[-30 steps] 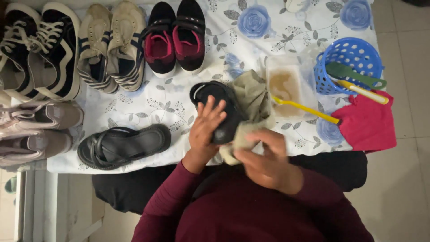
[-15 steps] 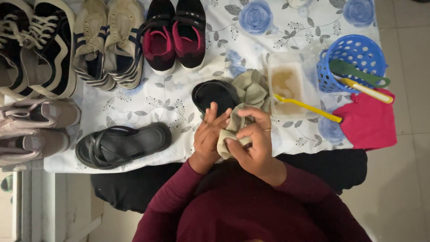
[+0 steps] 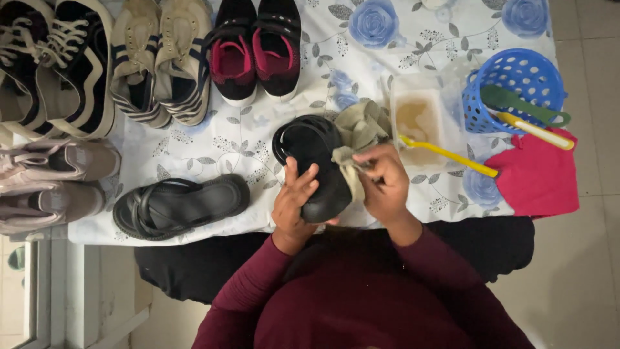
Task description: The person scrubs a black sandal with a yellow brush, repeatedly dipping the brush into a container of liquid. They wipe the sandal with a cloth, then continue scrubbing different areas of the sandal and wiping it again.
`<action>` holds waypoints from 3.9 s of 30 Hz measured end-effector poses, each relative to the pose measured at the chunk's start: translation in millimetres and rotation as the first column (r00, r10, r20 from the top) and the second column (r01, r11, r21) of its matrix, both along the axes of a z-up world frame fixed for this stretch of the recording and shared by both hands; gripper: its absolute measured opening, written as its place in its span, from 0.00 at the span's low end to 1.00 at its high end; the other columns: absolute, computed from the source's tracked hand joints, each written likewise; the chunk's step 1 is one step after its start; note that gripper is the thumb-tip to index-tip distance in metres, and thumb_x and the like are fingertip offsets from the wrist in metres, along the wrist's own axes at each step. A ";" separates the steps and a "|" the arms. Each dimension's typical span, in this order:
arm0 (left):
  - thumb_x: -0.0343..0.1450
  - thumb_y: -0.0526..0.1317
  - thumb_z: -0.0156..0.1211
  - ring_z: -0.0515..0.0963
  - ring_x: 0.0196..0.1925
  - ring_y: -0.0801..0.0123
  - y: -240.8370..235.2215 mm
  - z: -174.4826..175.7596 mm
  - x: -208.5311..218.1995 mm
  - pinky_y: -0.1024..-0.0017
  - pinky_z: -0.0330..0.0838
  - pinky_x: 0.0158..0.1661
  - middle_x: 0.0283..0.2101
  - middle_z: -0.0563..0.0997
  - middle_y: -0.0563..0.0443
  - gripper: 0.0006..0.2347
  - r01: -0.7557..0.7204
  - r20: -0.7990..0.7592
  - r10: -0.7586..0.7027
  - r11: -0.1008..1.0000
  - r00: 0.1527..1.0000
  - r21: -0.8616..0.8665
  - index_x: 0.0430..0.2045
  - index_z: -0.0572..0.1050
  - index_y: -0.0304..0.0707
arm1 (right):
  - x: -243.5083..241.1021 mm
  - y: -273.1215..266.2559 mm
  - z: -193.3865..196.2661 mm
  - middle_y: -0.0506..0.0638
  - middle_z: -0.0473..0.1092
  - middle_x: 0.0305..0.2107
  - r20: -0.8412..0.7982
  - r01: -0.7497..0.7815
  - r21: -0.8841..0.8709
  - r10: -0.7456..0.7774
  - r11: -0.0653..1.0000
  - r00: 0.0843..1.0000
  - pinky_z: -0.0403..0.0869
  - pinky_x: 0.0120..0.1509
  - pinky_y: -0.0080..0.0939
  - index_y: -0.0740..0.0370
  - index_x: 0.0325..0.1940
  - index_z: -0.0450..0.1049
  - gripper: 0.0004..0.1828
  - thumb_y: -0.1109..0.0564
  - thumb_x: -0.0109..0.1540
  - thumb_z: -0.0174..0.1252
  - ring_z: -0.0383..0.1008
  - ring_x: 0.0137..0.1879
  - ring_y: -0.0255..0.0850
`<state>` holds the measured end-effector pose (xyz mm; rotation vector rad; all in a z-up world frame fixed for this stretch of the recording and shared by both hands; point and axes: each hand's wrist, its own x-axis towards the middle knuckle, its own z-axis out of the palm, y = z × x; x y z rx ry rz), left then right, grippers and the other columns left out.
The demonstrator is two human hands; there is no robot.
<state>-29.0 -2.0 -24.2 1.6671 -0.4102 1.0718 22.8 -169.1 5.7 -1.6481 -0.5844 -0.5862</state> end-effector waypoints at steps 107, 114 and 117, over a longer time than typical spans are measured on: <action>0.69 0.74 0.13 0.61 0.73 0.39 -9.5 -13.3 28.1 0.47 0.47 0.72 0.68 0.68 0.41 0.45 0.086 -0.422 0.077 0.931 0.903 0.354 0.65 0.66 0.39 | -26.2 -11.3 -43.0 0.47 0.66 0.53 -0.285 -0.140 -0.809 -0.173 0.571 0.943 0.48 0.59 0.57 0.54 0.70 0.63 0.32 0.56 0.59 0.54 0.62 0.58 0.48; 0.71 0.73 0.19 0.49 0.78 0.43 -14.7 -3.4 21.9 0.46 0.23 0.72 0.72 0.64 0.48 0.41 0.082 -0.493 0.154 0.902 0.856 0.424 0.66 0.67 0.45 | -26.7 -13.8 -12.2 0.51 0.67 0.55 -0.261 -0.106 -0.785 -0.171 0.610 0.950 0.51 0.58 0.57 0.54 0.74 0.63 0.32 0.58 0.63 0.52 0.64 0.54 0.50; 0.71 0.72 0.29 0.48 0.78 0.42 -7.3 4.7 21.7 0.42 0.19 0.70 0.72 0.63 0.46 0.38 0.093 -0.490 0.185 0.868 0.852 0.489 0.65 0.67 0.45 | -25.0 -25.5 -5.5 0.47 0.67 0.56 -0.223 -0.059 -0.800 -0.204 0.597 0.953 0.52 0.59 0.57 0.47 0.78 0.59 0.34 0.52 0.66 0.52 0.64 0.57 0.48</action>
